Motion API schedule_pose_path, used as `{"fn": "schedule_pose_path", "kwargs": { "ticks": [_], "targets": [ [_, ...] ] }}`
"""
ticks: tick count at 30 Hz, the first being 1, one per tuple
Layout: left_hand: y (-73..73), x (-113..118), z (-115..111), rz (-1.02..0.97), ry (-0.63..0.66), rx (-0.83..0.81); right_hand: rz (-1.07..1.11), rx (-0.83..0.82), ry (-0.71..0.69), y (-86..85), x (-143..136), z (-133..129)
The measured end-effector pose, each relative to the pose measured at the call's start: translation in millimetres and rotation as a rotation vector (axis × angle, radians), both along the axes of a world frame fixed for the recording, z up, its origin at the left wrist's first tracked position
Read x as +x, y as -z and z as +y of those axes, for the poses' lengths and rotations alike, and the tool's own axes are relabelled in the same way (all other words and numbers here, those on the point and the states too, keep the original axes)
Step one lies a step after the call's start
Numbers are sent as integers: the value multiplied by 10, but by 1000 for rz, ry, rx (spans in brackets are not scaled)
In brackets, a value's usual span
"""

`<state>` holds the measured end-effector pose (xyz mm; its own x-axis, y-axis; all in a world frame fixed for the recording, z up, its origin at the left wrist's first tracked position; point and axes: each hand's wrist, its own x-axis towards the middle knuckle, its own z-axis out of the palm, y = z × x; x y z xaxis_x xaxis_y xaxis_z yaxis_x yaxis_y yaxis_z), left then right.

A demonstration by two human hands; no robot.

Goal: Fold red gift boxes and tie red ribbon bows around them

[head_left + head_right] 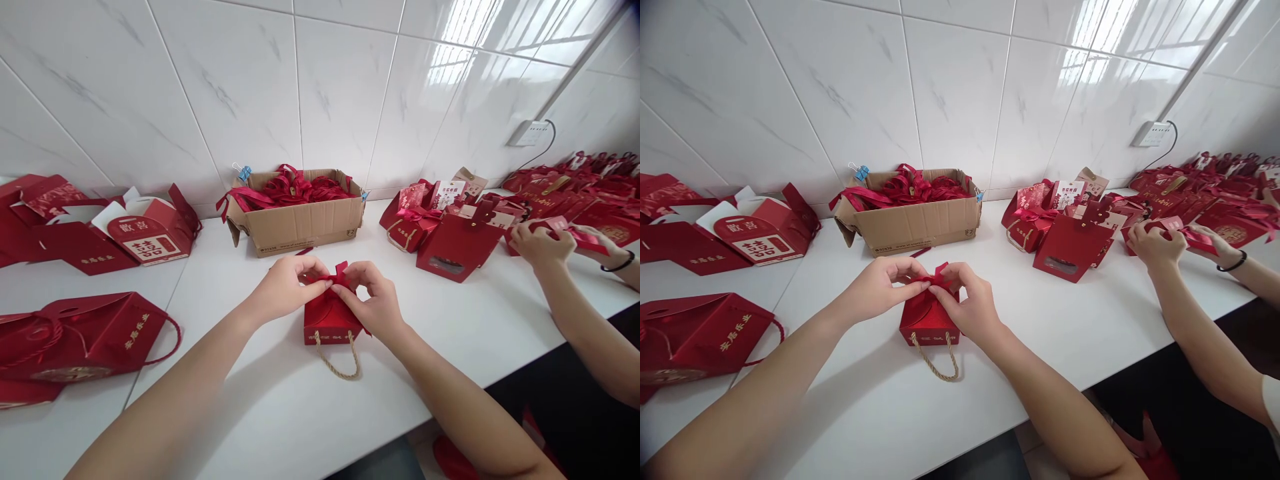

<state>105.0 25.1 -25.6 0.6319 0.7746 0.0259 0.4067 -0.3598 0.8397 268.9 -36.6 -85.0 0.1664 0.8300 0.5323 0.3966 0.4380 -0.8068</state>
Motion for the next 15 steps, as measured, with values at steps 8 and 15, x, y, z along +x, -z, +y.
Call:
{"fn": "schedule_pose_path", "kwargs": {
  "ticks": [8, 15],
  "targets": [
    [-46, -25, -8, -8, 36, 44, -93, -91, -1, -61, 59, -20],
    [-6, 12, -81, -26, 59, 92, -163, -240, -89, -80, 112, -26]
  ]
}}
